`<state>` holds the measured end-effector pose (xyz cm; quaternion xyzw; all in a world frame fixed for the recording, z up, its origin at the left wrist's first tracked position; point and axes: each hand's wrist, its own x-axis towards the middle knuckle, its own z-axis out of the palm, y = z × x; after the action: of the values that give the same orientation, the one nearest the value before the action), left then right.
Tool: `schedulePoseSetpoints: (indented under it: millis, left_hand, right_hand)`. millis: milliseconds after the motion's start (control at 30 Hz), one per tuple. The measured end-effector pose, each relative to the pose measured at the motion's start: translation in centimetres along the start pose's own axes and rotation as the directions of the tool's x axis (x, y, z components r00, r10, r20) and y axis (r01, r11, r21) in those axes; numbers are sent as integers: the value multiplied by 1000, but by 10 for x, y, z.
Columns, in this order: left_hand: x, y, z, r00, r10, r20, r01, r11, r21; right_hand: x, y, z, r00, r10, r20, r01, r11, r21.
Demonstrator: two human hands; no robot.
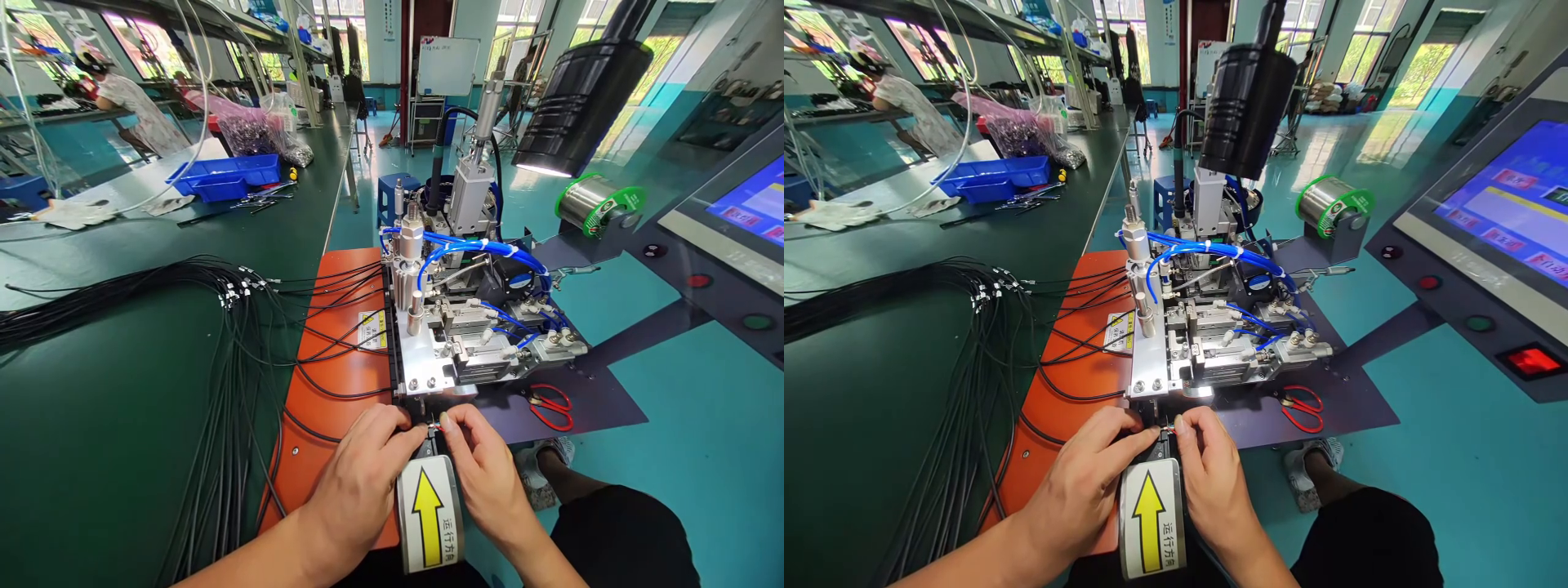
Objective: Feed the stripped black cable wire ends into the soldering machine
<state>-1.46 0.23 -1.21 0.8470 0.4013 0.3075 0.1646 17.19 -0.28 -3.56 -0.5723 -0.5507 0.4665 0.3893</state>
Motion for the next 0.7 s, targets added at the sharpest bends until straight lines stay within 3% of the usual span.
schedulePoseSetpoints:
  millis: [300, 500, 700]
  left_hand:
    - [1, 1, -1, 1000, 0, 16, 0, 1000, -3]
    - [1, 2, 0, 1000, -17, 23, 16, 1000, 9]
    - [2, 1, 0, 1000, -1, 2, 1, 1000, 2]
  right_hand:
    - [2, 4, 1, 999, 28, 22, -29, 999, 28]
    - [-7, -1, -6, 991, 127, -49, -124, 991, 50]
    - [-10, -5, -5, 993, 119, 6, -119, 991, 58]
